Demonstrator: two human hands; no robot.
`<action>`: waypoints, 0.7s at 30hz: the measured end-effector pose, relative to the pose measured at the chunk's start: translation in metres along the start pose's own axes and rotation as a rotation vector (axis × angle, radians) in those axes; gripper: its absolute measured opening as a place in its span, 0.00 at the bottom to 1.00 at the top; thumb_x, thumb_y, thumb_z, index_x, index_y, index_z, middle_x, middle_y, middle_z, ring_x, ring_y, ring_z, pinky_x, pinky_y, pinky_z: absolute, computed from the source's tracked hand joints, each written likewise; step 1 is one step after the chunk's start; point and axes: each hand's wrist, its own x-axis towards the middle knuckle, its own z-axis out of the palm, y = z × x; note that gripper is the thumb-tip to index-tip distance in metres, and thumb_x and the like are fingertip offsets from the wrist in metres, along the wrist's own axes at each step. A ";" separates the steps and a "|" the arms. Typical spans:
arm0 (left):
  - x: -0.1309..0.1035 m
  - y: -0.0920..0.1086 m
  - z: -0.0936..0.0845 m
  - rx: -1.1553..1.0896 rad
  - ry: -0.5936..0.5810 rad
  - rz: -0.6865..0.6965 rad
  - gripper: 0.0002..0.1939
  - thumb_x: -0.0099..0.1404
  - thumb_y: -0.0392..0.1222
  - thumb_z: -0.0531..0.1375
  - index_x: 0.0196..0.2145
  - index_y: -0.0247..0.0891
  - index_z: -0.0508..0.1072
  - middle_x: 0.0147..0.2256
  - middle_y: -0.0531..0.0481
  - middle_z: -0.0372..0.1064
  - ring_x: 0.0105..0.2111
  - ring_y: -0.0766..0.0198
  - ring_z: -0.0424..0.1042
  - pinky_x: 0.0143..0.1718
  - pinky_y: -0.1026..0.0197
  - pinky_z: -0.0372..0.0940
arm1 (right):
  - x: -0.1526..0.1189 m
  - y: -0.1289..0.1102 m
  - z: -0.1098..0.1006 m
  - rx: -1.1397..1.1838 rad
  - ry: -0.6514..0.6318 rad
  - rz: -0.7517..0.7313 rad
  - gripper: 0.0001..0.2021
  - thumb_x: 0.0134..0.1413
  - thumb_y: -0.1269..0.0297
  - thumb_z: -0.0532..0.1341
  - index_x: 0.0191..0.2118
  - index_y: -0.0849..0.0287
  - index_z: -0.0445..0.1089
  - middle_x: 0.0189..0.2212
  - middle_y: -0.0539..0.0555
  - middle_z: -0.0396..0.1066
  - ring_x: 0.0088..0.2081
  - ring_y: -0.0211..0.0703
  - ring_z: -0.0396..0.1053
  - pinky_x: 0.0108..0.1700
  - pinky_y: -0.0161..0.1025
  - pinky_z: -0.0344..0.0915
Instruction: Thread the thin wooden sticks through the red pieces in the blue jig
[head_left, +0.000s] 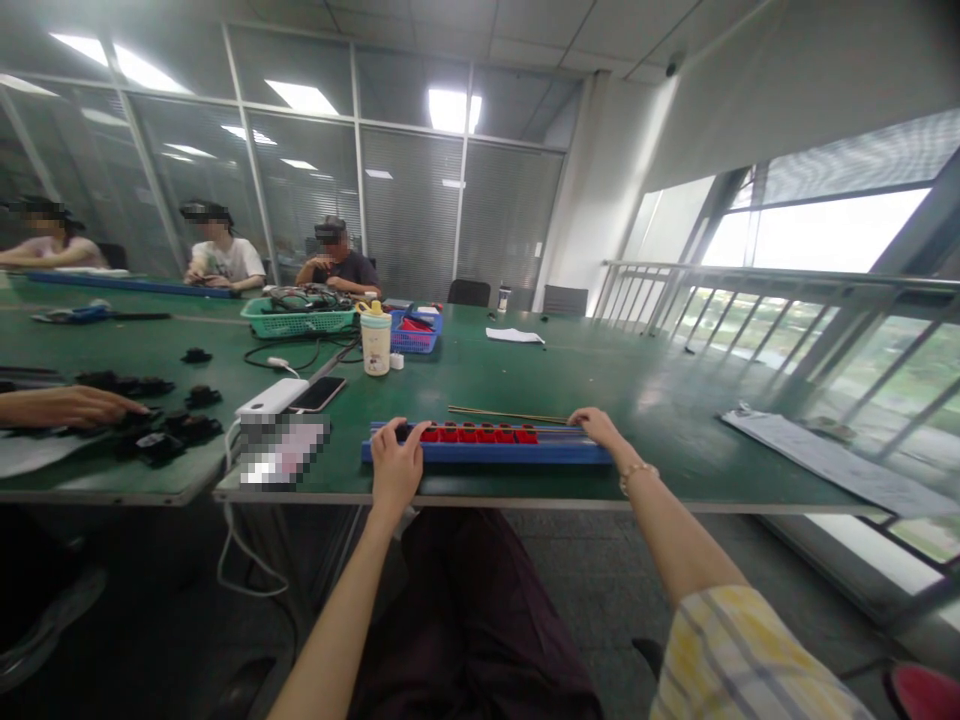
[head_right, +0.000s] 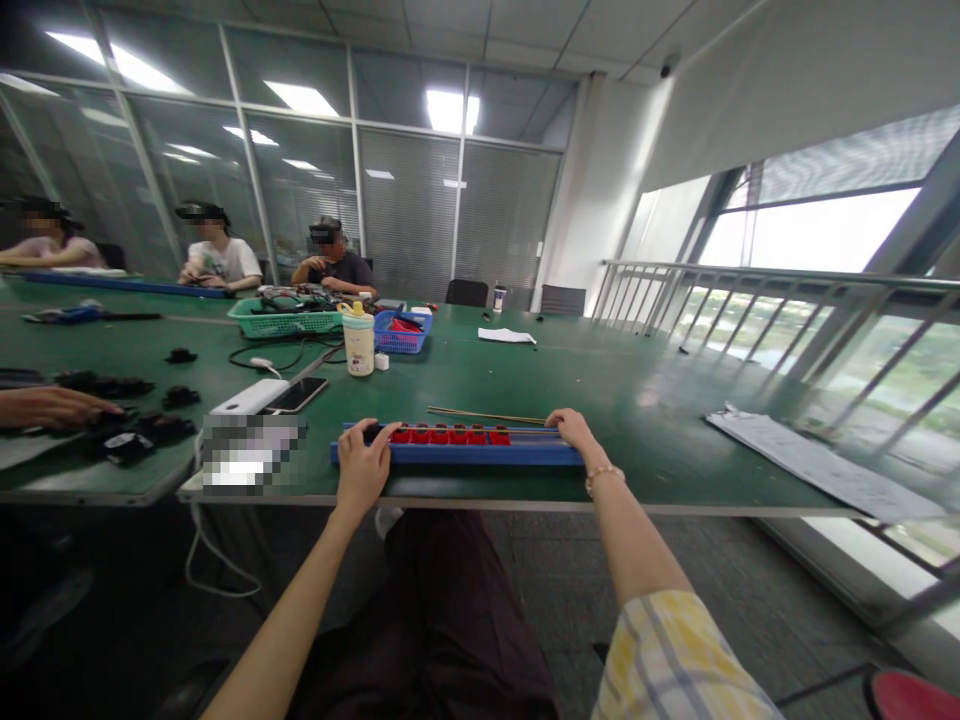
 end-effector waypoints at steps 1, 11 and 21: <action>0.000 0.000 0.000 -0.002 0.000 -0.001 0.22 0.68 0.37 0.51 0.56 0.52 0.71 0.54 0.41 0.57 0.52 0.51 0.57 0.55 0.46 0.59 | 0.000 0.001 0.002 -0.006 -0.027 0.023 0.17 0.39 0.77 0.52 0.28 0.57 0.78 0.31 0.53 0.78 0.38 0.42 0.72 0.45 0.36 0.65; 0.001 0.002 0.000 -0.007 -0.011 -0.009 0.22 0.67 0.37 0.52 0.56 0.52 0.71 0.54 0.41 0.56 0.52 0.50 0.56 0.56 0.45 0.58 | 0.001 -0.002 0.000 -0.076 -0.074 0.104 0.16 0.37 0.73 0.54 0.26 0.54 0.80 0.26 0.52 0.78 0.30 0.40 0.71 0.35 0.32 0.64; 0.001 0.001 0.003 -0.003 -0.002 0.000 0.22 0.68 0.37 0.52 0.56 0.52 0.71 0.54 0.41 0.56 0.52 0.50 0.56 0.56 0.45 0.58 | -0.007 -0.012 -0.005 -0.105 -0.093 0.112 0.15 0.42 0.70 0.57 0.29 0.52 0.81 0.31 0.54 0.79 0.36 0.44 0.73 0.40 0.33 0.65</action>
